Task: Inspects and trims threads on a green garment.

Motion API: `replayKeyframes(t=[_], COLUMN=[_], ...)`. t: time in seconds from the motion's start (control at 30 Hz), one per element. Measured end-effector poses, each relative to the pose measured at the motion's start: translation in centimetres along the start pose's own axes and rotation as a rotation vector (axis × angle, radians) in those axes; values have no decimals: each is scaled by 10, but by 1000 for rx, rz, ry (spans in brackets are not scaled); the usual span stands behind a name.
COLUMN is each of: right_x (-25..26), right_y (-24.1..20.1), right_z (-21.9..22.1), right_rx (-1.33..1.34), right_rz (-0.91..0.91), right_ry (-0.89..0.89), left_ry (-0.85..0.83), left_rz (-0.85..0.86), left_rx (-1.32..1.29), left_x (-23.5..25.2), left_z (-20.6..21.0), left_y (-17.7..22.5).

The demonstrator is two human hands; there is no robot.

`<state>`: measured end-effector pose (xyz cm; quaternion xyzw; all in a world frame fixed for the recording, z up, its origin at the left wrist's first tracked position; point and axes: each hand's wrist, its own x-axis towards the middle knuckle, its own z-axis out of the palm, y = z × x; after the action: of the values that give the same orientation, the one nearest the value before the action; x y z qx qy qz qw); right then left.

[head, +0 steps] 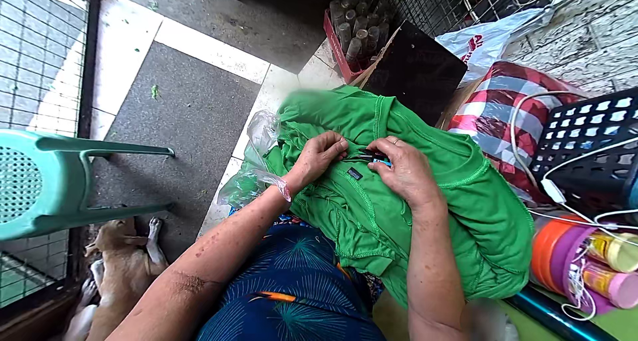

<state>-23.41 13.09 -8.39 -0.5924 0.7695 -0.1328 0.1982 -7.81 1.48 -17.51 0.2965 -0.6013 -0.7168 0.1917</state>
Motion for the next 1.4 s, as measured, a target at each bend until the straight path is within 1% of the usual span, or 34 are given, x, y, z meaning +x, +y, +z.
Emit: replayKeyframes(t=[0.1, 0.2, 0.27, 0.4, 0.53, 0.6, 0.67, 0.83, 0.93, 1.07, 1.3, 1.4], right_x=[4, 8, 9, 9, 9, 9, 9, 6, -1, -3, -3, -3], right_y=[2, 14, 18, 20, 20, 20, 20, 20, 6, -5, -14, -19], right_z=[3, 6, 7, 8, 9, 8, 7, 5, -2, -2, -1, 1], right_rx=[35, 158, 192, 211, 219, 227, 239, 240, 154, 43, -60, -92], right_rz=[50, 94, 107, 120, 127, 147, 152, 89, 65, 98, 147, 157], right_ry=[13, 36, 45, 50, 63, 64, 55, -3, -32, -29, -62, -66], left_ry=[0, -55, -83, -113, -66, -67, -99, -254, -276, -212, 29, 113], left_rz=[73, 168, 225, 372, 409, 426, 393, 141, 117, 212, 497, 626], left_rx=[169, 399, 488, 544, 605, 618, 612, 446, 358, 351, 574, 626], left_x=[2, 6, 9, 11, 9, 10, 12, 22, 20, 14, -11, -14], left_z=[1, 0, -1, -3, 5, 8, 6, -12, -17, -12, 4, 10], left_y=[-3, -4, -2, -4, -4, -4, -1, 8, 5, -6, -7, -14])
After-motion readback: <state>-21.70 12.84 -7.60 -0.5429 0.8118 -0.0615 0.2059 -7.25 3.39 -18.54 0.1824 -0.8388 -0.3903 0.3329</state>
